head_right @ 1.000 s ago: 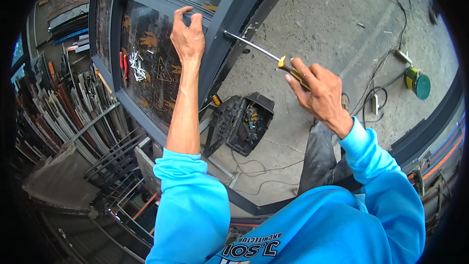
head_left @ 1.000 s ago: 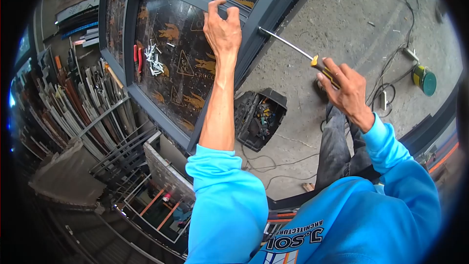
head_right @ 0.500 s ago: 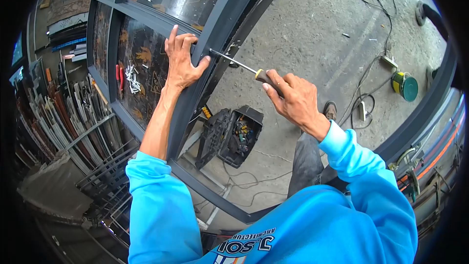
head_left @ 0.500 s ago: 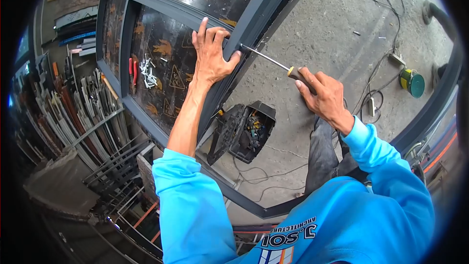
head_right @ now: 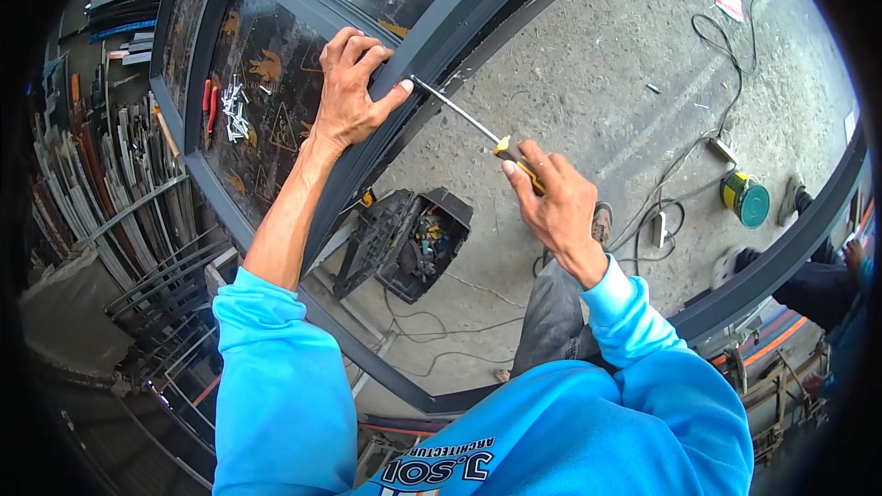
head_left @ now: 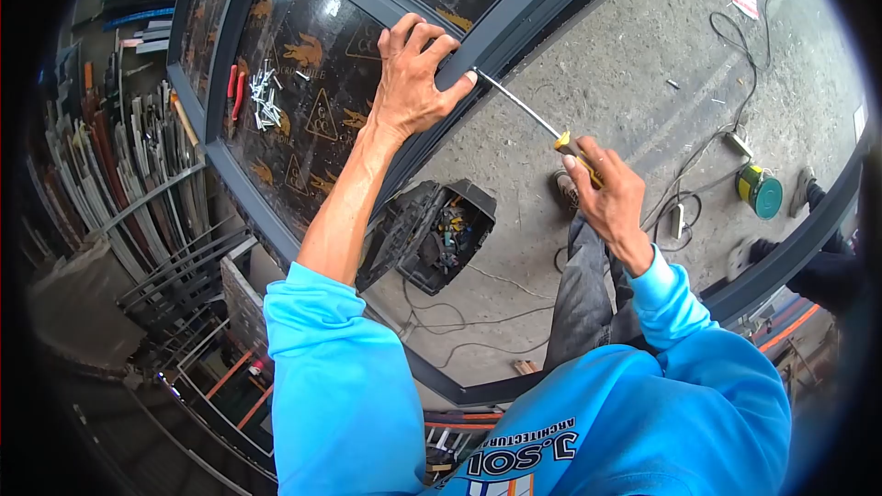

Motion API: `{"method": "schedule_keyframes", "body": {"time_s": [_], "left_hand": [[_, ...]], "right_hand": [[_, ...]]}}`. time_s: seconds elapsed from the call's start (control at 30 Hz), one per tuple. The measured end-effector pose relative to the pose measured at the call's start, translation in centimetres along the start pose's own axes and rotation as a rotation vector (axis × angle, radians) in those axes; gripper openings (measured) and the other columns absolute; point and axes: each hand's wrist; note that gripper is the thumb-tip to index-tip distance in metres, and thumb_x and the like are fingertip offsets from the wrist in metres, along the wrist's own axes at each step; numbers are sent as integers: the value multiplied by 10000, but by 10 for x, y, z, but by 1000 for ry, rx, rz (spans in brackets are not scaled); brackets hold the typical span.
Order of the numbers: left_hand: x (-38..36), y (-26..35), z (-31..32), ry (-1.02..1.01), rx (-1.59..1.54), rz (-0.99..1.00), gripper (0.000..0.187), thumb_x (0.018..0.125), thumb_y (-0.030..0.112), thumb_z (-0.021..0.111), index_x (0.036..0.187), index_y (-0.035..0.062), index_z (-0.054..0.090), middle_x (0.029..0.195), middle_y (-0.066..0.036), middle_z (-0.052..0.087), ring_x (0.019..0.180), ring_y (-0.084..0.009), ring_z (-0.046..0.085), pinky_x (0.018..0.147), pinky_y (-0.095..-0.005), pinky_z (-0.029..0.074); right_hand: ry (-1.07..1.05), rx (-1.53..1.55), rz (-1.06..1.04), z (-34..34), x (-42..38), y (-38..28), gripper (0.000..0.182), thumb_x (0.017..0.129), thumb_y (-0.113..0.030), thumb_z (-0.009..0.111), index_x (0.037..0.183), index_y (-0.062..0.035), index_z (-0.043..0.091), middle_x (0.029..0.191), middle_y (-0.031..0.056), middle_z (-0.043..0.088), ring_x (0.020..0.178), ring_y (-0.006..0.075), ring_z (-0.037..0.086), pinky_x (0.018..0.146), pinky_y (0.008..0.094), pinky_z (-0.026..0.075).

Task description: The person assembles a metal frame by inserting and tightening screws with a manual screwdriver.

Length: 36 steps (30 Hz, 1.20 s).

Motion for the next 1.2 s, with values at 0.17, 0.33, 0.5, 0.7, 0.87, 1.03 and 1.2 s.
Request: {"method": "schedule_keyframes", "body": {"time_s": [0.17,0.33,0.5,0.7,0.87,1.03,1.2], "left_hand": [[-2,-2,2,-6,10,-14,387,741,351,707,998,75,621,1076,-62,518,1226,-275,352,1056,-460,250],[-3,0,0,-7,22,-14,376,750,351,703,994,74,633,1096,-64,521,1231,-274,349,1066,-454,234],[-3,1,2,10,-4,-35,439,762,352,694,1094,89,579,1140,-72,510,1263,-268,332,1070,-448,229],[-2,-1,2,-39,8,-35,441,754,354,679,1072,80,545,1086,-65,473,1236,-254,345,1062,-438,218],[-5,0,6,-41,28,-35,428,753,342,670,1064,77,546,1078,-65,464,1215,-256,350,1046,-436,225],[-1,1,-1,-202,77,-101,525,786,454,672,1149,100,535,1214,-87,451,1272,-266,323,1066,-456,234],[8,-3,3,418,-468,-734,1065,708,811,558,1393,24,345,1415,-312,260,1368,-403,244,1122,-499,257]], "right_hand": [[-492,689,782,-10,15,-1,299,951,-312,590,1088,-53,650,575,14,497,443,80,433,404,261,355],[-832,1626,1195,-2,9,15,472,1011,-451,377,1203,-43,515,584,41,472,321,83,340,308,200,278],[-288,506,500,7,-4,2,376,866,-312,701,1148,-70,643,627,42,559,492,128,523,460,279,389],[-24,149,-26,16,5,6,323,930,-276,621,1153,-47,670,619,86,577,479,130,522,441,300,397],[-595,830,895,-19,30,-3,376,964,-362,566,1144,-41,643,620,40,553,429,89,455,376,237,346],[-708,1196,1114,-23,35,2,360,956,-365,580,1139,-55,575,621,42,541,399,91,444,326,227,318],[-447,533,623,-16,26,8,362,834,-260,737,1107,-69,596,632,12,535,496,101,508,438,256,380]]}}
Point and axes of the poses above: each hand's wrist, its own x-axis towards the middle knuckle, its own z-axis out of the palm, y = z × x
